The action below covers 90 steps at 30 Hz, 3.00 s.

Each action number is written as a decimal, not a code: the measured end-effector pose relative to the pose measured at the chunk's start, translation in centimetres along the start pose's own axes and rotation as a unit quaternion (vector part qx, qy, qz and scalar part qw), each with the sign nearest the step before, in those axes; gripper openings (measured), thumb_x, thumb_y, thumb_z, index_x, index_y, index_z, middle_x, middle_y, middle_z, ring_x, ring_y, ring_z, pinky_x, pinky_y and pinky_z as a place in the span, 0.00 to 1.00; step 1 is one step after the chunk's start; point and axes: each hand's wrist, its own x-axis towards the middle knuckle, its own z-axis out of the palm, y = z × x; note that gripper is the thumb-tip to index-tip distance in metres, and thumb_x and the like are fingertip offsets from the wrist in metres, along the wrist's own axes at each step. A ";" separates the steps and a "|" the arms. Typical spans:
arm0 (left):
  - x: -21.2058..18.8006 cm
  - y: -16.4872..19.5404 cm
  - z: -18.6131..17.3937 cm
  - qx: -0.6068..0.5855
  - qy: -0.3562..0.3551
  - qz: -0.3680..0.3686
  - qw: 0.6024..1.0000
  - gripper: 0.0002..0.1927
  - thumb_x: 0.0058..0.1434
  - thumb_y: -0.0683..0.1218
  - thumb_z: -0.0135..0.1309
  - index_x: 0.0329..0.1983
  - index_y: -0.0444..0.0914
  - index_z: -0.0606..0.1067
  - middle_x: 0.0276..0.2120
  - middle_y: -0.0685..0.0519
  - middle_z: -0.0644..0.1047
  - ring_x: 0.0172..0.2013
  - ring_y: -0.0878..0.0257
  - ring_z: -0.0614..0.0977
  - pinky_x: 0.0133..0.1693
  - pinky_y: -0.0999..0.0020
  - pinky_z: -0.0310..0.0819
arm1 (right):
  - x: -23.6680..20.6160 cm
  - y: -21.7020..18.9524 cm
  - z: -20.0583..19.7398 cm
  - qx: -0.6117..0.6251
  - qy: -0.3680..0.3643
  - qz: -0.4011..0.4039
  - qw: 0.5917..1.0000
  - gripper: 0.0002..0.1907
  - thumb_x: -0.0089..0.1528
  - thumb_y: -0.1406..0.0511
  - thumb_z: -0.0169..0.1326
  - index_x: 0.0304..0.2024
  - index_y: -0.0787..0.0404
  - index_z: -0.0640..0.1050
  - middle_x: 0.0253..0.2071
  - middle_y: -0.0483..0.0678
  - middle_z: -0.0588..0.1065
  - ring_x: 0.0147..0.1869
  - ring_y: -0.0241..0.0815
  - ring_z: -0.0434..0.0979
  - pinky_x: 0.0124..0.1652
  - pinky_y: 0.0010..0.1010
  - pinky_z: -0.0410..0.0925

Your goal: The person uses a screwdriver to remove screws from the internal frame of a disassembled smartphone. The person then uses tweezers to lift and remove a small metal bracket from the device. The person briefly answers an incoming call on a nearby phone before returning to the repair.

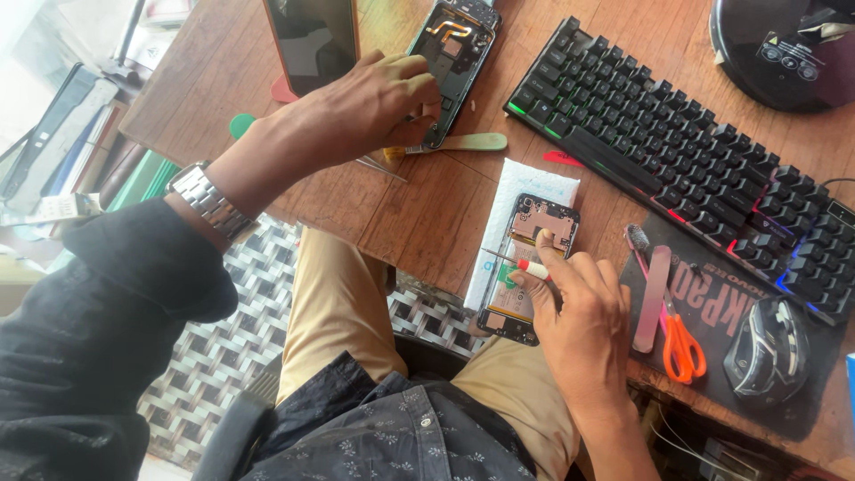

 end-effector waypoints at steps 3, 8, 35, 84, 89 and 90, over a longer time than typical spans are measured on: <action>0.1 0.1 0.3 0.053 0.000 0.004 0.999 0.12 0.63 0.49 0.60 0.43 0.38 0.75 0.40 0.52 0.74 0.46 0.57 0.76 0.51 0.59 0.67 | 0.0 0.0 0.1 0.000 0.000 0.003 1.000 0.26 0.59 0.53 0.60 0.57 0.57 0.81 0.31 0.46 0.72 0.41 0.49 0.71 0.38 0.42 0.62; 0.2 0.5 0.3 0.072 0.011 0.006 0.997 0.11 0.67 0.47 0.58 0.43 0.35 0.75 0.39 0.50 0.74 0.43 0.55 0.78 0.48 0.60 0.72 | 0.0 -0.1 0.1 -0.002 -0.007 0.008 1.000 0.25 0.59 0.54 0.61 0.56 0.57 0.81 0.32 0.46 0.72 0.40 0.48 0.71 0.38 0.42 0.61; -1.7 19.7 8.2 -0.172 0.246 -0.261 0.918 0.22 0.62 0.50 0.63 0.59 0.44 0.76 0.39 0.53 0.76 0.41 0.57 0.77 0.43 0.60 0.65 | 2.3 0.8 -5.9 0.114 0.082 -0.055 0.989 0.08 0.66 0.68 0.66 0.45 0.63 0.81 0.41 0.48 0.77 0.42 0.39 0.79 0.42 0.27 0.70; -1.5 19.0 8.3 -0.153 0.218 -0.235 0.935 0.25 0.61 0.55 0.65 0.60 0.45 0.78 0.38 0.52 0.72 0.39 0.56 0.75 0.41 0.59 0.65 | 12.9 -0.9 -8.6 0.003 -0.197 -0.362 0.911 0.07 0.61 0.73 0.56 0.41 0.65 0.79 0.35 0.50 0.78 0.40 0.47 0.80 0.41 0.33 0.74; -1.5 19.0 8.3 -0.158 0.215 -0.238 0.934 0.24 0.61 0.55 0.65 0.59 0.45 0.78 0.38 0.52 0.72 0.39 0.57 0.75 0.41 0.59 0.65 | 12.3 -1.2 -8.6 -0.049 -0.237 -0.243 0.940 0.10 0.65 0.62 0.58 0.38 0.64 0.79 0.26 0.50 0.76 0.29 0.46 0.79 0.29 0.34 0.71; -1.5 19.0 8.3 -0.159 0.214 -0.241 0.933 0.24 0.61 0.55 0.65 0.59 0.45 0.78 0.38 0.52 0.72 0.39 0.56 0.75 0.41 0.59 0.65 | 12.2 -1.3 -8.6 -0.029 -0.223 -0.248 0.942 0.11 0.65 0.62 0.59 0.36 0.65 0.79 0.25 0.51 0.75 0.27 0.46 0.78 0.27 0.35 0.71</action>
